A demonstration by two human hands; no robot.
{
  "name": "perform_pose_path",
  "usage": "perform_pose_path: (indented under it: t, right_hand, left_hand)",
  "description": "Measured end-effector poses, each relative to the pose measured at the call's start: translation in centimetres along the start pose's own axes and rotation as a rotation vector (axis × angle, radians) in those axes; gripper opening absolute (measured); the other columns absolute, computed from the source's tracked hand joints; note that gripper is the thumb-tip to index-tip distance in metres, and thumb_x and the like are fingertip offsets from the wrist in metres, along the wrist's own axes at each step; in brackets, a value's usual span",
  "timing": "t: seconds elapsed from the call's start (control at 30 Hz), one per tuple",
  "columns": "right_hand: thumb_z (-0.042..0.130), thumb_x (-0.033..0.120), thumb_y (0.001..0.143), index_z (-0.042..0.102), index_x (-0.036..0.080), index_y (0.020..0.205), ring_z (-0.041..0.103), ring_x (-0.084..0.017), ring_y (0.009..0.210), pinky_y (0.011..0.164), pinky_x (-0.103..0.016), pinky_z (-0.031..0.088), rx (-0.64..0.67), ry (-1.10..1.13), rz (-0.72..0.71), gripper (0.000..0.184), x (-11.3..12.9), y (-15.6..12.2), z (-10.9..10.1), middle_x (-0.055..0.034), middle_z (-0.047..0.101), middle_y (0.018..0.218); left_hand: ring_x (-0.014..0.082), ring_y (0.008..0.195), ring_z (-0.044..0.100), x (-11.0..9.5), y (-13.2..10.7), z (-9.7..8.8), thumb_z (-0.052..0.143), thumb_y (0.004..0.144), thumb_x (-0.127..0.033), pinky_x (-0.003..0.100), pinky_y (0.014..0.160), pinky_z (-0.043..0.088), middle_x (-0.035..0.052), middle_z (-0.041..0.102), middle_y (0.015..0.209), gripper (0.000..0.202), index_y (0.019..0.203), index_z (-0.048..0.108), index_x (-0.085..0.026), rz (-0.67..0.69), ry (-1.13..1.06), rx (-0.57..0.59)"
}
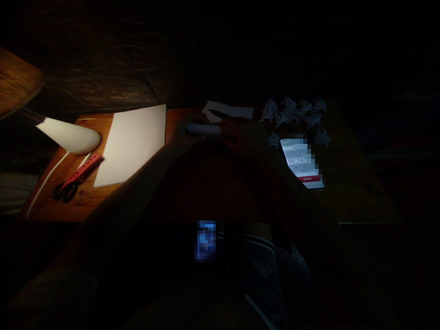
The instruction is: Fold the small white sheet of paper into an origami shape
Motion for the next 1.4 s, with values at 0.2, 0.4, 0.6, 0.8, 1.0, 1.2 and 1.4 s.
perform_pose_path:
  t: [0.2,0.4,0.6,0.8,1.0,1.2,1.4]
  right_hand:
    - [0.067,0.031,0.094,0.076,0.027,0.135,0.075,-0.037,0.109,0.092,-0.05,0.058,-0.005,-0.02,0.025,0.043,-0.3,0.2,0.4,-0.0109,0.083,0.123]
    - [0.066,0.034,0.096,0.078,0.026,0.132,0.074,-0.039,0.113,0.094,-0.051,0.057,0.001,0.005,0.038,0.039,-0.3,0.0,-0.1,-0.0119,0.082,0.127]
    - [0.065,0.042,0.099,0.078,0.024,0.131,0.075,-0.042,0.112,0.095,-0.054,0.056,0.013,0.01,0.06,0.039,-0.3,0.0,-0.1,-0.0147,0.083,0.122]
    - [0.063,0.04,0.1,0.079,0.025,0.13,0.075,-0.041,0.109,0.094,-0.054,0.055,0.033,-0.013,0.057,0.037,0.2,0.0,-0.4,-0.0145,0.083,0.121]
    - [0.065,0.045,0.099,0.079,0.027,0.128,0.074,-0.038,0.103,0.089,-0.049,0.056,0.015,-0.049,0.044,0.037,0.0,-0.1,-0.1,-0.0128,0.084,0.113]
    - [0.067,0.045,0.098,0.079,0.026,0.128,0.075,-0.036,0.101,0.087,-0.047,0.057,-0.025,-0.022,0.069,0.037,-0.2,-0.1,-0.1,-0.0117,0.084,0.11]
    - [0.071,0.05,0.095,0.077,0.024,0.128,0.075,-0.035,0.102,0.087,-0.048,0.058,-0.085,0.063,0.099,0.042,-0.7,0.2,0.9,-0.0121,0.082,0.113]
  left_hand:
    - [0.0296,0.12,0.071,1.5,0.3,-0.2,0.09,0.062,-0.021,0.043,0.1,0.058,0.0077,0.076,0.121,0.053,0.112,0.073,-0.022,-0.025,0.017,-0.061]
    - [0.0308,0.116,0.071,1.5,0.3,-0.2,0.088,0.062,-0.015,0.044,0.098,0.057,0.0064,0.076,0.112,0.046,0.105,0.073,-0.021,-0.045,0.042,-0.063]
    - [0.0296,0.116,0.071,1.4,0.4,0.0,0.084,0.064,-0.015,0.043,0.1,0.055,0.0047,0.074,0.111,0.044,0.106,0.071,-0.022,-0.027,0.076,-0.04]
    - [0.0292,0.112,0.07,1.6,0.4,0.1,0.085,0.064,-0.015,0.043,0.097,0.055,0.0044,0.074,0.104,0.041,0.102,0.07,-0.022,-0.061,0.06,-0.069]
    - [0.0305,0.116,0.069,1.0,0.4,0.2,0.085,0.062,-0.01,0.044,0.102,0.054,0.004,0.074,0.105,0.042,0.1,0.07,-0.022,-0.049,0.071,-0.047]
    - [0.0319,0.117,0.07,1.7,0.4,-0.6,0.091,0.061,-0.018,0.048,0.103,0.057,0.0051,0.076,0.109,0.047,0.104,0.073,-0.021,-0.043,0.062,-0.11]
    - [0.034,0.121,0.072,3.6,0.9,-2.2,0.099,0.062,-0.049,0.054,0.104,0.059,0.0054,0.074,0.107,0.06,0.107,0.071,-0.022,-0.048,-0.105,-0.225]
Point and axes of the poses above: each hand's wrist, its own y-axis towards the middle knuckle, its own z-axis out of the palm, x = y × z, the point moved 6 cm from there along y, towards the middle knuckle
